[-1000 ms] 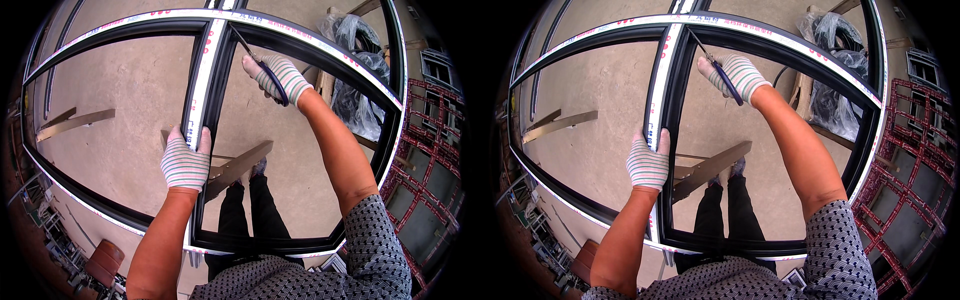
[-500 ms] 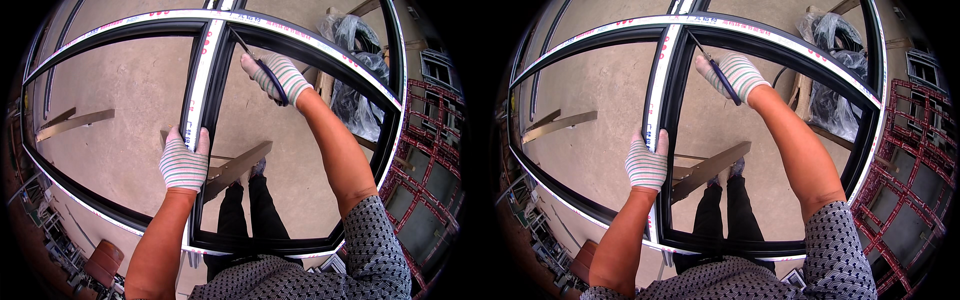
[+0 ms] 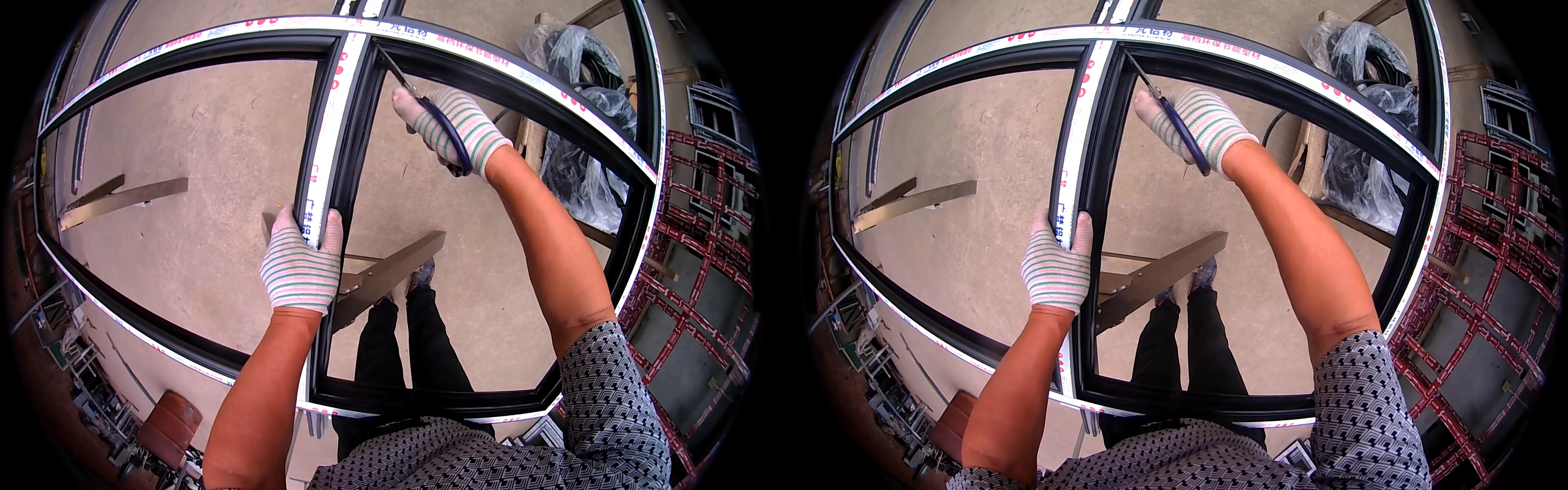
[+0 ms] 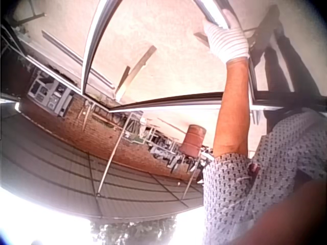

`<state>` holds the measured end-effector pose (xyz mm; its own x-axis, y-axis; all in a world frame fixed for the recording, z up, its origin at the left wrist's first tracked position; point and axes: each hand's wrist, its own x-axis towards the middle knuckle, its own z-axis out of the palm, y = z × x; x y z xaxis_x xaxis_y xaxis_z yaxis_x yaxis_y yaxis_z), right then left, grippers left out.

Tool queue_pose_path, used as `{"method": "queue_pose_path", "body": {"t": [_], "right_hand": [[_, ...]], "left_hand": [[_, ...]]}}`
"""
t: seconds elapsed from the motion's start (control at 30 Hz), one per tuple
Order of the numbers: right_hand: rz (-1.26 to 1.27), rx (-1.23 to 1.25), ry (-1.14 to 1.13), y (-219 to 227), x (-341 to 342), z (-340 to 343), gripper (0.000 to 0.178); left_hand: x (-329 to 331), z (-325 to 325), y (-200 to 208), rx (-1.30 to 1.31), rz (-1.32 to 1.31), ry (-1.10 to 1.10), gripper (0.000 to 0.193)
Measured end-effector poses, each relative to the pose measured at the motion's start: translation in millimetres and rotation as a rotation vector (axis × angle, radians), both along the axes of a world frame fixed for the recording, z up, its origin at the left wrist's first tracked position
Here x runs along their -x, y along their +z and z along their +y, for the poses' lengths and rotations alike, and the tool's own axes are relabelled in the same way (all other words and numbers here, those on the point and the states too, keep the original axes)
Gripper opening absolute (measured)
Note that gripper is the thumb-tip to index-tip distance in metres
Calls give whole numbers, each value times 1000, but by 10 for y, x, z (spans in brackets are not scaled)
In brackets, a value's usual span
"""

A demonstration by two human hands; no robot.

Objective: The person installs a black rubber seal into the groove of a white window frame. They use shears to cut the seal at the corners and along the edges to fit the frame's dimensions. The person works on a single frame, ensuring the seal is properly seated in the channel.

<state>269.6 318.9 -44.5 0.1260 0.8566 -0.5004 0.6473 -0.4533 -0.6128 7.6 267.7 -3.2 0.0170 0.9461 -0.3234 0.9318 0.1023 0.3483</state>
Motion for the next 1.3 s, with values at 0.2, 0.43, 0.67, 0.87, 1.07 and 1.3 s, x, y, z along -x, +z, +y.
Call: {"method": "queue_pose_path", "body": {"t": [0.2,0.43,0.67,0.87,1.07,1.3], "right_hand": [[-43,39,31,-6,-34,10,88],[-166,18,167,51,-55,82,87],[-133,-73,78,-184,-71,57,75],[-73,-120,104,-170,-70,48,63],[-133,-203,201,-308,-88,38,52],[-178,-297,191,-404,-90,5,37]], "left_hand": [[-4,0,-8,7,13,-1,55],[13,-10,22,4,17,12,56],[0,-12,-33,10,30,8,59],[7,-14,-22,2,17,0,60],[27,-17,-24,-13,69,-17,59],[2,-17,13,4,39,-15,59]]}}
